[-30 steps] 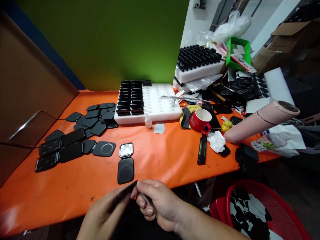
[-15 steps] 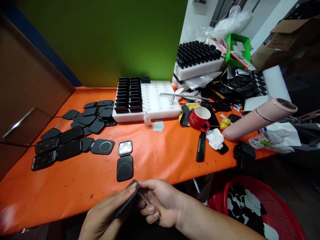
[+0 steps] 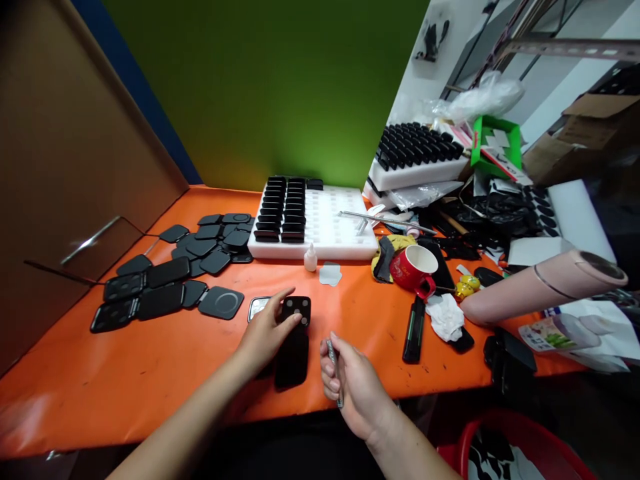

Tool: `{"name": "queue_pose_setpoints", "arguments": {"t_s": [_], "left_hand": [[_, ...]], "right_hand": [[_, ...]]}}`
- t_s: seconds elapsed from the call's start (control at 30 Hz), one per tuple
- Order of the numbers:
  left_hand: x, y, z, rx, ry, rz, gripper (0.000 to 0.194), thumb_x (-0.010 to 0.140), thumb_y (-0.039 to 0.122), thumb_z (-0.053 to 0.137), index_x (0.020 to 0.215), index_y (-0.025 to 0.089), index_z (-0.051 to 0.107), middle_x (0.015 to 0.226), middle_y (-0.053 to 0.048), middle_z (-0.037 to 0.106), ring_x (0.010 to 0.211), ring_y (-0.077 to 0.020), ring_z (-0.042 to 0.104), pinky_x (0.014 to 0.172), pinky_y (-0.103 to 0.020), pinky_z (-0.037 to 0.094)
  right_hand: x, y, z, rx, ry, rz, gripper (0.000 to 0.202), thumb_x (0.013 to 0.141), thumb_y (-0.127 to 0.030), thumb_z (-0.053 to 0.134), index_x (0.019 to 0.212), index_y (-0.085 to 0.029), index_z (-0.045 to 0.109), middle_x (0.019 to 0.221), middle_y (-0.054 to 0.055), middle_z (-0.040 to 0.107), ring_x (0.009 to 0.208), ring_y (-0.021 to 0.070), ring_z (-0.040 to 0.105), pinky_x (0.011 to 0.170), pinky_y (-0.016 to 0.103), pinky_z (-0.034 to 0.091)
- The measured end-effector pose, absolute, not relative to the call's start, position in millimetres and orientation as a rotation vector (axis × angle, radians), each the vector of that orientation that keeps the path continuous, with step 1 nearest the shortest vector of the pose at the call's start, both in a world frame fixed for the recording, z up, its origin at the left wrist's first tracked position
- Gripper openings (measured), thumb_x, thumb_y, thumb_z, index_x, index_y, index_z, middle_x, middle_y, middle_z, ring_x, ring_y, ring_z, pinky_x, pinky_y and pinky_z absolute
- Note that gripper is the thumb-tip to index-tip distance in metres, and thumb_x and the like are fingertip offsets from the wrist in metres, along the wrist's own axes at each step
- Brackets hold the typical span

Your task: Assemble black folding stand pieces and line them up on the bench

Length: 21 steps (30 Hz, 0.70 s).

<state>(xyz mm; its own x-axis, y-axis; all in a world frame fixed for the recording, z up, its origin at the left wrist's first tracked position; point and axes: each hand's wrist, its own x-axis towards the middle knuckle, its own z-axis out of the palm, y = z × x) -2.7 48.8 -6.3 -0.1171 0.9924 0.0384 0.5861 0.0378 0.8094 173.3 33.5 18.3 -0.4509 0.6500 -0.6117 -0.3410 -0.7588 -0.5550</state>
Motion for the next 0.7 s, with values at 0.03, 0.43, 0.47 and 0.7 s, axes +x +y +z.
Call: {"name": "queue_pose_setpoints", "arguments": {"t_s": [0.03, 0.43, 0.47, 0.7], "left_hand": [[-6, 55, -9, 1.633, 1.779, 0.931, 0.052, 0.08, 0.028, 0.051, 0.13, 0.022, 0.036, 0.123, -0.012, 0.054, 0.112, -0.0261, 0.051, 0.087, -0.042, 0.044], [-6, 18, -23, 2.316, 1.651, 0.262, 0.057, 0.083, 0.044, 0.042, 0.136, 0.029, 0.026, 0.143, -0.005, 0.029, 0.13, -0.032, 0.023, 0.101, -0.062, 0.011], [-11, 19, -22, 2.329, 1.662, 0.261, 0.057, 0.083, 0.042, 0.042, 0.136, 0.03, 0.025, 0.144, -0.004, 0.028, 0.13, -0.031, 0.023, 0.102, -0.06, 0.012], [-124, 33, -4, 2.183, 2.136, 0.18, 0.065, 0.069, 0.002, 0.037, 0.132, 0.019, 0.036, 0.141, -0.012, 0.032, 0.129, -0.0328, 0.023, 0.1, -0.06, 0.017]], "right_hand": [[175, 35, 14, -1.198, -0.619, 2.157, 0.03, 0.084, -0.044, 0.045, 0.076, -0.016, 0.052, 0.053, -0.007, 0.037, 0.038, 0.0026, 0.025, 0.038, 0.017, 0.017], [168, 52, -25, -1.403, -1.571, 1.439, 0.039, 0.085, -0.049, 0.04, 0.098, -0.017, 0.059, 0.07, 0.003, 0.058, 0.058, 0.0138, 0.051, 0.051, 0.023, 0.041], [167, 53, -29, -1.405, -1.557, 1.404, 0.04, 0.085, -0.049, 0.04, 0.1, -0.017, 0.058, 0.072, 0.004, 0.06, 0.059, 0.0142, 0.053, 0.051, 0.024, 0.042], [166, 48, -39, -1.38, -1.642, 1.235, 0.033, 0.084, -0.043, 0.044, 0.095, -0.018, 0.061, 0.097, 0.008, 0.065, 0.093, 0.0213, 0.059, 0.079, 0.028, 0.046]]}}
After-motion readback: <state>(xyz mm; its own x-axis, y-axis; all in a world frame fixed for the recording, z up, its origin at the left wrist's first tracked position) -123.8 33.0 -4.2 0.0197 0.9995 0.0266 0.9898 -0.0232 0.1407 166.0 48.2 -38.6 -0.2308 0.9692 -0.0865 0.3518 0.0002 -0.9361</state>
